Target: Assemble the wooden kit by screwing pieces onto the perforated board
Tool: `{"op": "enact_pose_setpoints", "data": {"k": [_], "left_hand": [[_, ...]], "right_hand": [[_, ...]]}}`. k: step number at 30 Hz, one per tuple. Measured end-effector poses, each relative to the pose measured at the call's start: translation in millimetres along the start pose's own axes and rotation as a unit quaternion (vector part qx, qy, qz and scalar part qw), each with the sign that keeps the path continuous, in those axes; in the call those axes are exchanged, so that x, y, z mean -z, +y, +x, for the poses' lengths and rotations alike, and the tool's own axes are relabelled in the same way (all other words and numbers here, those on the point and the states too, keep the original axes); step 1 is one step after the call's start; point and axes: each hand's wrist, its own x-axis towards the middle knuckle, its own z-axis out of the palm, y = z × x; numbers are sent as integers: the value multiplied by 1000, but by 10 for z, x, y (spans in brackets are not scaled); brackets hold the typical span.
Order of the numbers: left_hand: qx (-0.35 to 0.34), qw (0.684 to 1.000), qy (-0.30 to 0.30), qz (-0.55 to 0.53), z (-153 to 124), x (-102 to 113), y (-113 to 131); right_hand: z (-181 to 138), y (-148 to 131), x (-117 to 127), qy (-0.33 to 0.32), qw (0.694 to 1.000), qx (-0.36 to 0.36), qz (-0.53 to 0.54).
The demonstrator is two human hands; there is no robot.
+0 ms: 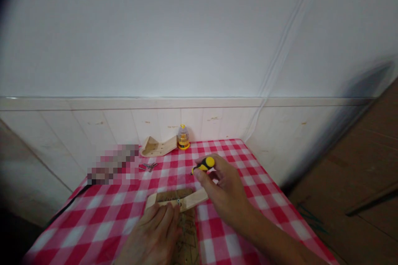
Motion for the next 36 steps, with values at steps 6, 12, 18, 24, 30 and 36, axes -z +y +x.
{"op": "enact_pose_setpoints", "data": {"k": [6, 12, 18, 24, 30, 36], "left_hand": [[44, 994, 96, -25, -122, -237, 98], [71, 989, 119, -50, -206, -430, 243], [78, 990, 87, -74, -194, -349, 246], [101, 988, 68, -98, -158, -256, 210], [81, 990, 56, -101, -147, -157, 168], [48, 994, 38, -94, -149, -112, 134]], "right_hand": [[-68, 109, -331, -11, 994, 88, -61], [-260, 371, -469, 37, 988, 148, -30], [-301, 403, -403, 20, 987, 147, -57], [-288, 339, -412, 21, 980, 164, -110], [-266, 313, -416, 22, 979, 174, -103], [-250, 297, -417, 6, 982, 166, -94]]}}
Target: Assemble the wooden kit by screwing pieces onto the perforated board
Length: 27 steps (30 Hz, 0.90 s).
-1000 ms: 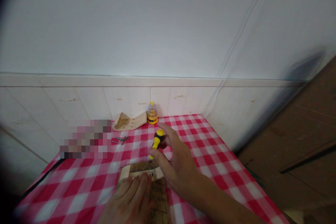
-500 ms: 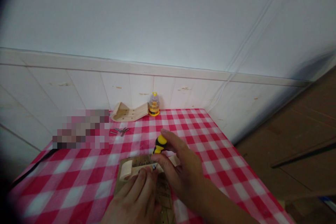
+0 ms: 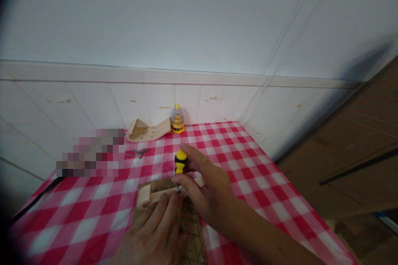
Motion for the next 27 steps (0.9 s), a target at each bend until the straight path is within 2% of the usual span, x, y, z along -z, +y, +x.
{"op": "enact_pose_setpoints", "data": {"k": [5, 9, 14, 18, 22, 27], "left_hand": [[-4, 1000, 7, 1, -13, 1, -10], [-2, 1000, 5, 2, -12, 7, -4], [5, 999, 40, 9, -6, -30, 19], [-8, 1000, 17, 15, -8, -30, 4], [-23, 1000, 0, 19, -1, 4, -15], [-12, 1000, -16, 2, 11, 29, -16]], "right_hand": [[-6, 34, -16, -27, 1000, -3, 9], [7, 54, -7, -30, 999, 29, -14], [7, 70, -5, -28, 999, 39, -11], [-8, 82, -12, -23, 999, 25, 5], [6, 49, 3, -21, 999, 39, -7], [6, 17, 20, -49, 998, 39, 2]]}}
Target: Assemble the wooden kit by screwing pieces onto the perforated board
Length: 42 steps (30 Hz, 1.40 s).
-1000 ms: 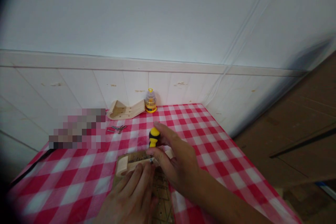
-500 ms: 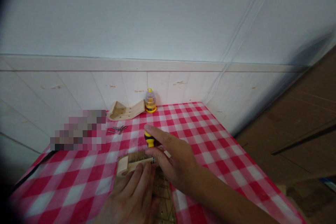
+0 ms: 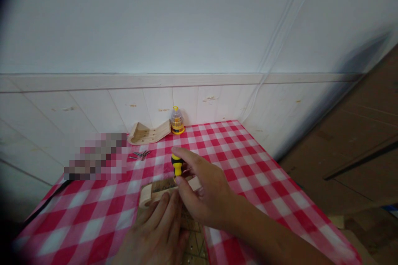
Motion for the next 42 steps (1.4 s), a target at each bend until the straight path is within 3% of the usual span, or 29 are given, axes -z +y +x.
{"op": "enact_pose_setpoints", "data": {"k": [18, 26, 31, 42], "left_hand": [[-35, 997, 41, 47, 148, 160, -13], [-6, 995, 80, 50, 210, 233, 2], [7, 998, 55, 30, 201, 236, 2], [6, 999, 35, 7, 175, 257, 7]], "right_hand": [[-9, 65, -6, 30, 999, 3, -14], [-15, 31, -12, 49, 998, 41, -28], [4, -33, 17, 36, 996, 72, -32], [-1, 45, 8, 43, 998, 30, -27]]}}
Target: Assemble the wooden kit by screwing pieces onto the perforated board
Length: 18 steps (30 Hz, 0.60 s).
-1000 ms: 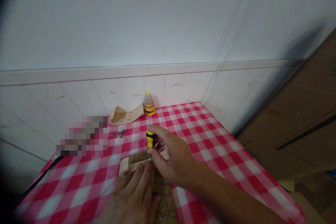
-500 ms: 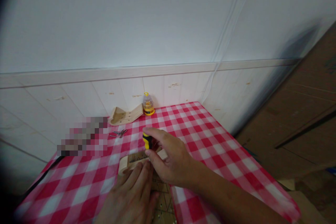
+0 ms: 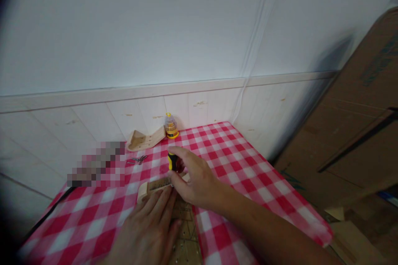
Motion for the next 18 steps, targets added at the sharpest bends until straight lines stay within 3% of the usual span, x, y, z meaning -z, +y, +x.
{"op": "enact_pose_setpoints", "data": {"k": [4, 10, 13, 18], "left_hand": [[13, 999, -31, -5, 42, 54, 53], [45, 988, -143, -34, 151, 198, 98], [71, 984, -151, -64, 202, 305, 105], [124, 980, -107, -110, 202, 424, 140]], "right_hand": [[-15, 26, -19, 7, 1000, 12, 1], [-17, 70, -44, -3, 999, 47, 14], [1, 100, -46, -10, 999, 21, 25], [42, 84, -32, 1, 999, 2, 35]]}}
